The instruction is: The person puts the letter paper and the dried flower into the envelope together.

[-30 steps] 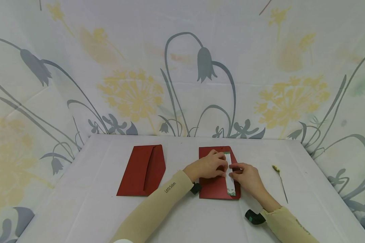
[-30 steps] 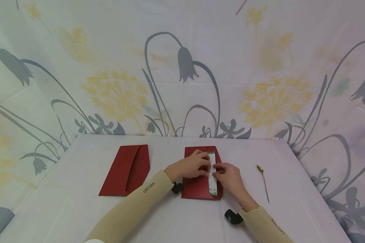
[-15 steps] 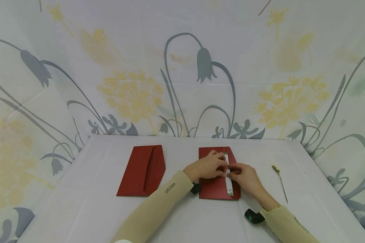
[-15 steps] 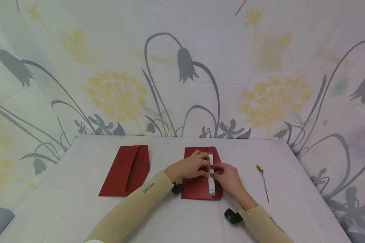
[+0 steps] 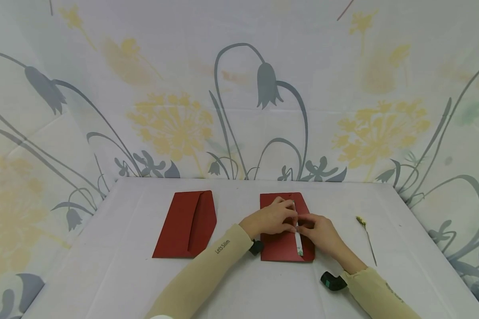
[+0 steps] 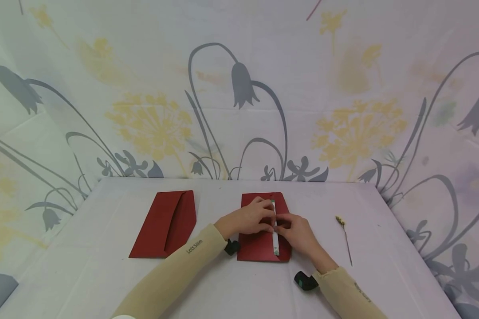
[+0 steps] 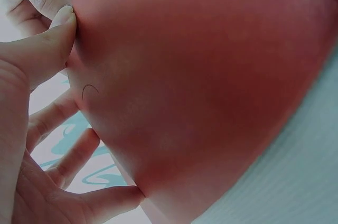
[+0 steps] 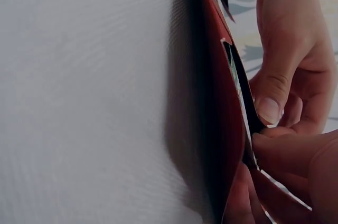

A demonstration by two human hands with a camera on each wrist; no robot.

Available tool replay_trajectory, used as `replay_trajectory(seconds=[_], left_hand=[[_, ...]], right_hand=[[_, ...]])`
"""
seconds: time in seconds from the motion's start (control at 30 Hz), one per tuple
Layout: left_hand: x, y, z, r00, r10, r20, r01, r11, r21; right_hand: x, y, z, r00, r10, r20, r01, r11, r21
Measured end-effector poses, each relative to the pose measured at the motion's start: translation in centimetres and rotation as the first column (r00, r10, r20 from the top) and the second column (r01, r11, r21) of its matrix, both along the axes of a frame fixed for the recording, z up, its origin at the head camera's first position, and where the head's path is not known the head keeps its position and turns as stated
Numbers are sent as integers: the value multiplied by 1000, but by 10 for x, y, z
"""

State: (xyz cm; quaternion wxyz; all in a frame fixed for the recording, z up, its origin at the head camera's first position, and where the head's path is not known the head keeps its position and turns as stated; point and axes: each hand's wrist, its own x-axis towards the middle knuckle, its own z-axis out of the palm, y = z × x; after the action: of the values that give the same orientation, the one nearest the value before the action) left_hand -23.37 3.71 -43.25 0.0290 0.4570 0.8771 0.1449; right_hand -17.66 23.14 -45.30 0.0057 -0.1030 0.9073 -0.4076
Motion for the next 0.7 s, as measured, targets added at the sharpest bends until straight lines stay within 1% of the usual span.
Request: replay_trajectory(seconds=[0.13,0.27,0.3,0.4,0.53,0.63,0.7], left_hand=[[0,0,0,1000,-2,4,2,1000,1],[-1,-1,-1,1000,1,12,-1,1000,-1],[-1,-1,-2,1000,1,12,-1,1000,-1],[-1,-1,-1,1000,0,5,0,1000,3],[-1,-1,-1,1000,-9,-5,9,1000,6],[-2,-1,0,1000,-10,0,10,1000,4],[-1,0,0,1000,-8,8,8,1000,6]], right_hand=[[0,1,0,1000,0,2,0,1000,1],[0,2,0,1000,-11,19,12,1000,-29],[1,2,0,1000,-16,27,17,999,-44],[1,3,0,998,-2,61,10,991,-131],[2,1,0,994,39,105,-10,965,-260],[2,0,-1,992,54,113,-18,955,-297],[1,-2,-1,991,57,119,-19,953,-303]])
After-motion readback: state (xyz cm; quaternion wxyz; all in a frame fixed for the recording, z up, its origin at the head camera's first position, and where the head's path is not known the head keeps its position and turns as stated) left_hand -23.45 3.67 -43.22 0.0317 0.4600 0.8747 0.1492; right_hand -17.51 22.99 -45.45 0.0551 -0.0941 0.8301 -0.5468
